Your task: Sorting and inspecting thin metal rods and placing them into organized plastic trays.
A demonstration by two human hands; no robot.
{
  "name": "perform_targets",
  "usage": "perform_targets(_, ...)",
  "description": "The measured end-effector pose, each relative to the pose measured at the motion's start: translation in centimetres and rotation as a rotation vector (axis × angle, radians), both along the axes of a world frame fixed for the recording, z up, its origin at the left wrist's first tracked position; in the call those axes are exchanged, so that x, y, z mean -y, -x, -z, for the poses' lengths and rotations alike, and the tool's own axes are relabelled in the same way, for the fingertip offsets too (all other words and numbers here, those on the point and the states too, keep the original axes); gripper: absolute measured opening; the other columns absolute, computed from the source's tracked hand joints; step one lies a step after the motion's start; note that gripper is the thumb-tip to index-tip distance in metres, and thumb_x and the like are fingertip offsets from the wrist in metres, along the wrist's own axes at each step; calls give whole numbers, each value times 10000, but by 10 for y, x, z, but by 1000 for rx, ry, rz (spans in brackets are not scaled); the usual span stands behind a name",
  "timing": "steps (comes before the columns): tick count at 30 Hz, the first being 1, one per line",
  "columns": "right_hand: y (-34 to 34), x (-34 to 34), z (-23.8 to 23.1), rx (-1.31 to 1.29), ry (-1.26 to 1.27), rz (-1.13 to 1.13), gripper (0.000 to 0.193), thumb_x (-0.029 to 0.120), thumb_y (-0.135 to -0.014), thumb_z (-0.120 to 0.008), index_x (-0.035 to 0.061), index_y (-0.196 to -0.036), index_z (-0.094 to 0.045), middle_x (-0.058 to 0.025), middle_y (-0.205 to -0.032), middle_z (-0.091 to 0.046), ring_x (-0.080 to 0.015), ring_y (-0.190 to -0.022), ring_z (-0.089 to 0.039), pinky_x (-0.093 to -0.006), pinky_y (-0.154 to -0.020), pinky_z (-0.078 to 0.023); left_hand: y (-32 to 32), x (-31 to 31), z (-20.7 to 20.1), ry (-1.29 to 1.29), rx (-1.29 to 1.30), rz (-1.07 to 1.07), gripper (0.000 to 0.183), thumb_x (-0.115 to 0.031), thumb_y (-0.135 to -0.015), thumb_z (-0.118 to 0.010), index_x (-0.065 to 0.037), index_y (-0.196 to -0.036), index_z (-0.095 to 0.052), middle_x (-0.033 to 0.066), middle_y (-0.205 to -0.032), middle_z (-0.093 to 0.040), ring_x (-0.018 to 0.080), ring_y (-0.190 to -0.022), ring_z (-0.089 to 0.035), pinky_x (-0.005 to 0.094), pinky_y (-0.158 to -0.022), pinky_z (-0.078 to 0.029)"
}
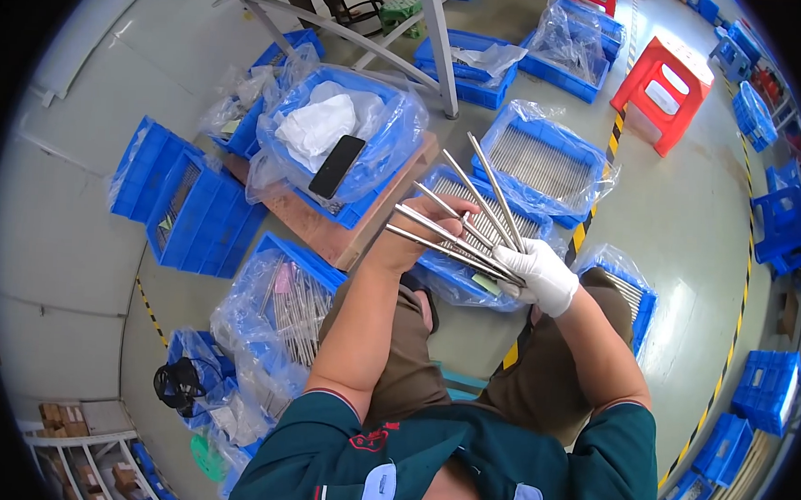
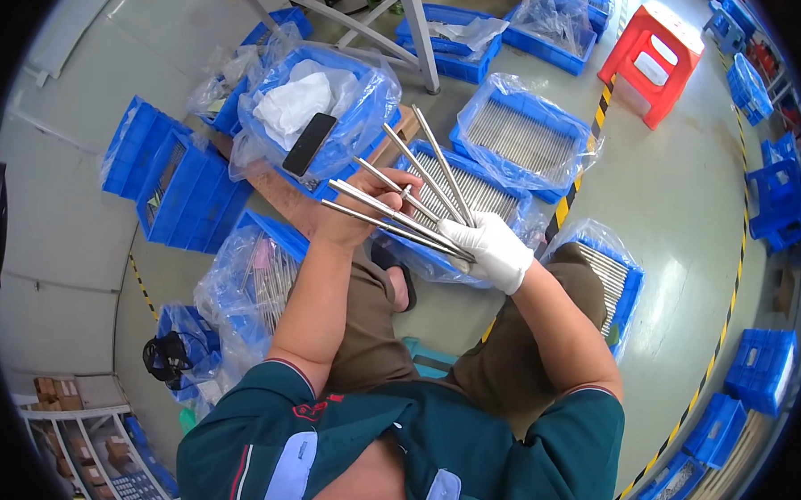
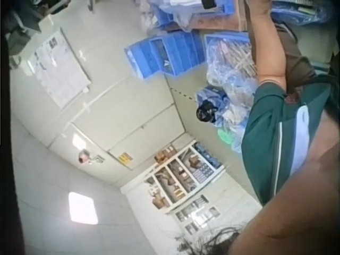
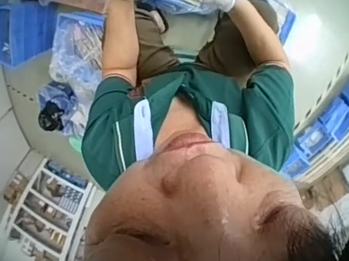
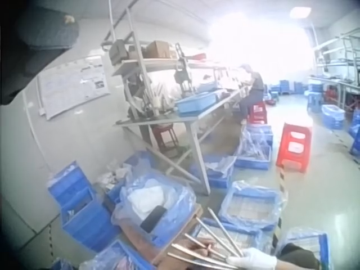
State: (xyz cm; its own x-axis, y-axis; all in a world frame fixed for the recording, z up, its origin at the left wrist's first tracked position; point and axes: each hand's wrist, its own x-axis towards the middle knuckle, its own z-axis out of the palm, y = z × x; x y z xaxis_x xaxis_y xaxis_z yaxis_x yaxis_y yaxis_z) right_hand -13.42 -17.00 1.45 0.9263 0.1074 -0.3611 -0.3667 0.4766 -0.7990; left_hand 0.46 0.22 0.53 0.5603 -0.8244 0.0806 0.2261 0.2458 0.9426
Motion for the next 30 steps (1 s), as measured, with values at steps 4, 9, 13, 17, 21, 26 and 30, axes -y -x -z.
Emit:
perform_targets(4,1,7,4,-30,27,-38,224,276,-878,-605,61,-837,-557,2,-580,-466,-67,-453,-400,-213,-406,-292,-11,-11,-4,51,115,-287,327,-207,-840,-649,31,-1058,-596,13,-770,-579,77,-698,-536,205,-633,-435)
perform_targets(9,5,-2,-3,-120,98,-104,272,311,-860,-628,54,-791,-568,-14,-551,-482,-72,-432,-392,-213,-397,-267,-32,-21,-12,250,-40,-310,306,-222,-903,-562,35,-1068,-577,65,-827,-558,132,-672,-513,246,-642,-440)
perform_targets(13,4,-3,11,-96,136,-182,298,328,-858,-628,42,-784,-588,-18,-549,-489,-73,-440,-407,-211,-401,-270,-29,-19,-6,119,-35,-240,321,-251,-880,-599,20,-1054,-599,50,-797,-582,107,-659,-544,212,-620,-440)
perform_targets(17,3,-7,4,-69,133,-183,273,306,-877,-603,61,-768,-555,-13,-545,-468,-82,-432,-393,-219,-390,-263,-29,-21,-8,105,-45,-211,329,-260,-868,-615,14,-1050,-608,45,-814,-597,101,-661,-563,204,-617,-449)
perform_targets(21,4,-5,0,-58,8,-225,302,300,-859,-628,-2,-867,-622,-19,-611,-532,-80,-472,-417,-221,-424,-294,-28,-23,-10,141,-76,-184,333,-248,-860,-623,16,-1063,-606,43,-827,-603,104,-679,-571,208,-630,-457)
perform_targets(26,4,-5,6,-100,-120,-223,309,303,-852,-632,-4,-885,-615,-37,-646,-557,-82,-472,-419,-213,-425,-298,-23,-24,-16,65,-41,-80,314,-175,-838,-645,20,-1081,-605,48,-853,-602,103,-743,-579,198,-631,-455)
perform_targets(30,0,-5,0,-84,-105,-258,324,350,-844,-634,28,-849,-606,-20,-600,-517,-75,-457,-407,-206,-405,-266,-16,-14,0,-101,26,76,371,-176,-791,-699,47,-1072,-603,87,-853,-610,144,-709,-569,245,-638,-465)
